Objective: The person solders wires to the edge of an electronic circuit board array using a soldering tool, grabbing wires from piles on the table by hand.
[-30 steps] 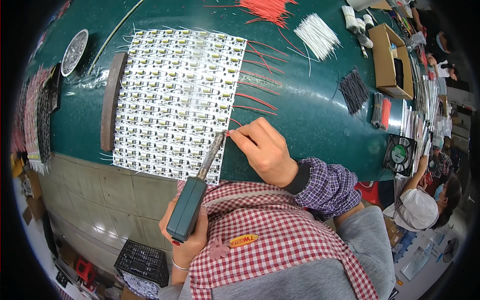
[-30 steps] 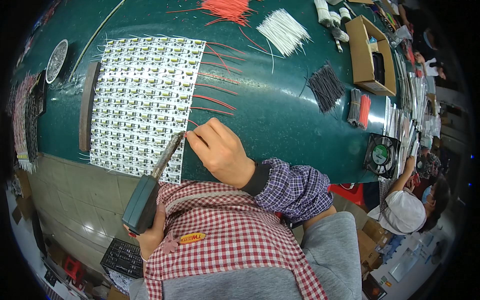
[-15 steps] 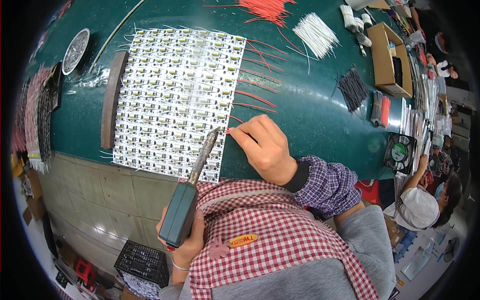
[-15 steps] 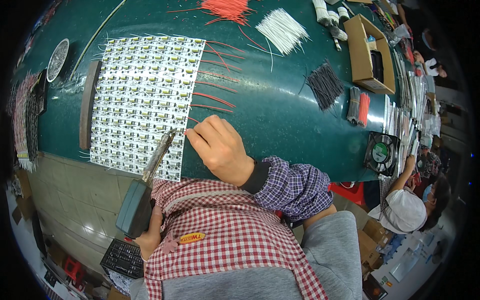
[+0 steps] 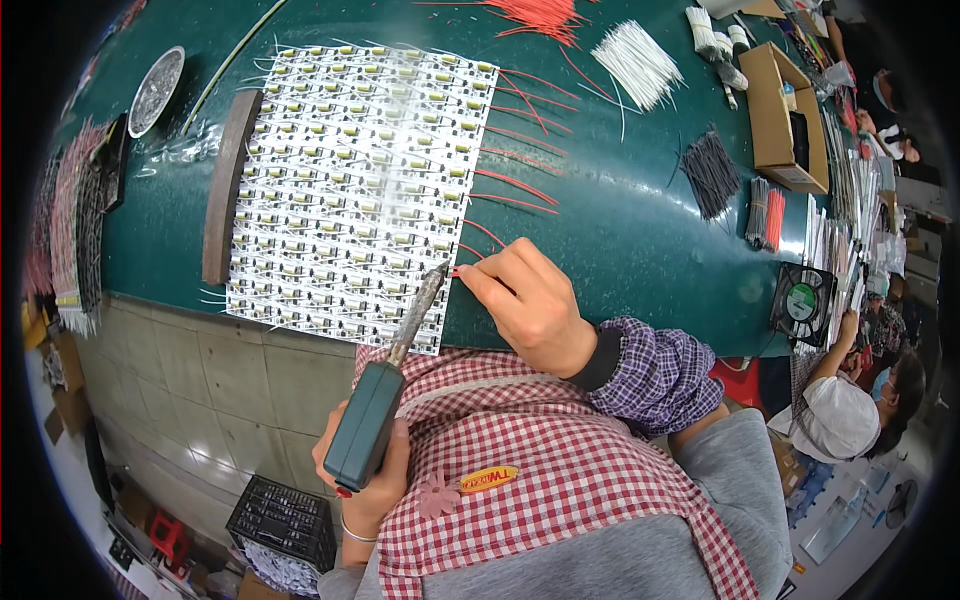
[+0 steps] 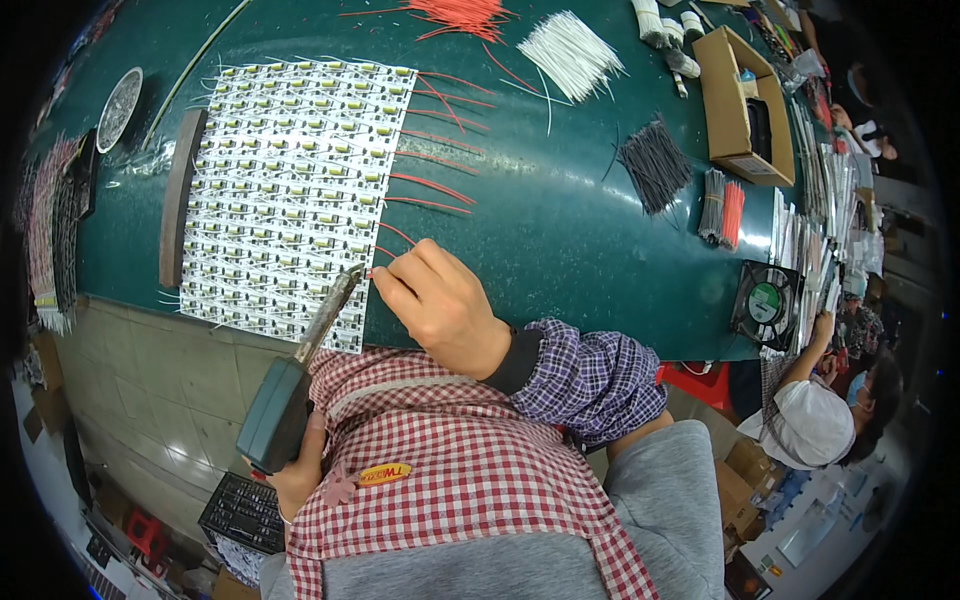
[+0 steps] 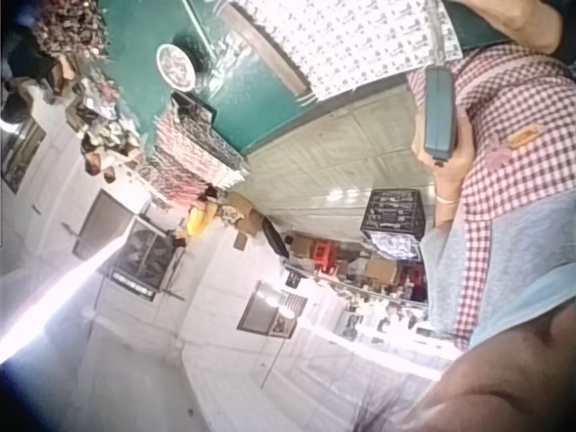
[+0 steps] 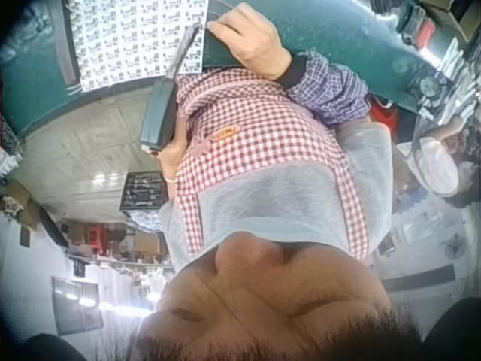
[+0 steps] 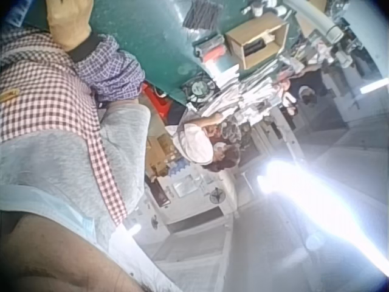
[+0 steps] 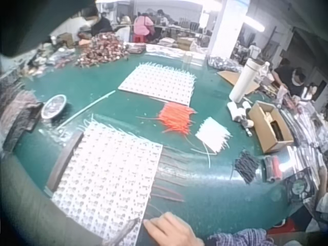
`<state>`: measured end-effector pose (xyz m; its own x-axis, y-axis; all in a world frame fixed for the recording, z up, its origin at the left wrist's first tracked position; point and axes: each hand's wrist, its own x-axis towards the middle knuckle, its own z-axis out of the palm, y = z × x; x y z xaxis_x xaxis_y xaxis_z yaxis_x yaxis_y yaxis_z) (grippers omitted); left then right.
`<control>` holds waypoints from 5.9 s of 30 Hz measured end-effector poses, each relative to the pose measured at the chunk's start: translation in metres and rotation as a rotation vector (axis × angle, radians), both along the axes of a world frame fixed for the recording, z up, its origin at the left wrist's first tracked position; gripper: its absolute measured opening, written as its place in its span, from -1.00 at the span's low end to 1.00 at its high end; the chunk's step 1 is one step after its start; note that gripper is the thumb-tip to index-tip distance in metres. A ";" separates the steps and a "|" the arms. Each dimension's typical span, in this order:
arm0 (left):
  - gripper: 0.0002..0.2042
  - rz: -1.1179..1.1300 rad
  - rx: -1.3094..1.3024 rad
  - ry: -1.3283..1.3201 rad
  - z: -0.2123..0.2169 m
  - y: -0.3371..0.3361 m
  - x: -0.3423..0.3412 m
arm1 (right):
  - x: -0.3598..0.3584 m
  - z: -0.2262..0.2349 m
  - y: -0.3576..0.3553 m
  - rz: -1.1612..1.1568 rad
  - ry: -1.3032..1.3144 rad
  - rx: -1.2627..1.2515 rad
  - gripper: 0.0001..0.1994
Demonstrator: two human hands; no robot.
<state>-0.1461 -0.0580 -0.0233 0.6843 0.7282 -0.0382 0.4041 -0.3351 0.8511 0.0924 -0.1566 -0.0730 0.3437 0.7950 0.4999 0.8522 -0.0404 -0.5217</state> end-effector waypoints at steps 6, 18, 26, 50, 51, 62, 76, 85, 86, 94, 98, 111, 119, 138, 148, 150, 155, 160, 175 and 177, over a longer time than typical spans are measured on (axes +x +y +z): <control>-0.81 -0.030 0.032 0.035 0.008 0.000 0.008 | -0.001 0.001 -0.001 0.023 -0.010 -0.027 -0.71; -0.82 -0.008 -0.001 0.039 -0.002 -0.003 -0.002 | 0.000 0.000 -0.002 0.039 -0.013 -0.051 -0.70; -0.79 -0.009 0.052 0.008 0.003 -0.003 0.000 | -0.001 0.001 0.000 0.005 0.004 -0.019 -0.70; -0.82 0.081 -0.032 0.000 -0.014 -0.011 -0.018 | -0.001 -0.003 -0.001 0.015 -0.057 -0.016 -0.74; -0.82 0.117 -0.086 0.012 -0.014 -0.012 -0.020 | -0.001 -0.003 -0.001 0.013 -0.059 -0.016 -0.74; -0.79 0.108 0.036 -0.019 -0.012 -0.013 -0.019 | -0.005 0.002 -0.001 -0.023 -0.066 0.058 -0.73; -0.81 0.014 0.006 -0.027 -0.009 -0.010 -0.023 | -0.020 -0.005 -0.007 -0.014 -0.038 0.023 -0.70; -0.85 -0.070 0.116 -0.001 0.001 -0.007 -0.012 | -0.020 -0.005 -0.008 -0.003 -0.058 0.005 -0.69; -0.85 -0.070 0.116 -0.001 -0.003 -0.008 -0.017 | -0.020 -0.005 -0.008 -0.004 -0.060 0.002 -0.70; -0.81 0.056 0.034 -0.026 -0.007 -0.013 -0.028 | -0.020 -0.002 -0.008 0.002 -0.060 -0.001 -0.72; -0.80 0.009 0.049 0.010 -0.003 -0.011 -0.028 | -0.021 -0.003 -0.009 0.015 -0.073 -0.022 -0.73; -0.81 -0.018 0.081 -0.034 -0.002 -0.012 -0.013 | -0.023 -0.007 -0.009 0.002 -0.096 -0.007 -0.72; -0.79 0.064 -0.035 -0.022 -0.012 -0.020 -0.036 | -0.023 -0.005 -0.006 -0.028 -0.088 0.033 -0.70; -0.63 0.168 0.068 0.033 -0.021 -0.028 -0.060 | -0.034 -0.005 -0.014 -0.021 -0.041 0.049 -0.69; -0.82 0.090 -0.049 -0.070 -0.009 -0.023 -0.043 | -0.039 -0.008 -0.016 0.013 0.019 0.036 -0.68; -0.83 0.056 -0.002 -0.060 -0.009 -0.022 -0.041 | -0.039 -0.007 -0.016 0.014 0.016 0.028 -0.69; -0.83 -0.019 0.095 -0.021 -0.001 -0.020 -0.032 | -0.039 -0.006 -0.016 0.010 0.011 0.026 -0.69; -0.84 -0.064 0.137 0.021 0.001 -0.017 -0.032 | -0.040 -0.006 -0.016 0.004 -0.002 0.019 -0.69; -0.82 0.094 0.041 -0.047 -0.011 -0.026 -0.050 | -0.043 -0.007 -0.014 -0.027 -0.014 0.031 -0.72; -0.82 0.105 0.040 -0.049 -0.012 -0.027 -0.052 | -0.044 -0.008 -0.014 -0.043 -0.009 0.054 -0.71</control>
<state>-0.1986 -0.0853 -0.0353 0.6045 0.7962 0.0242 0.3971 -0.3276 0.8573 0.0487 -0.1702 -0.0805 0.3725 0.7515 0.5445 0.8548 -0.0493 -0.5167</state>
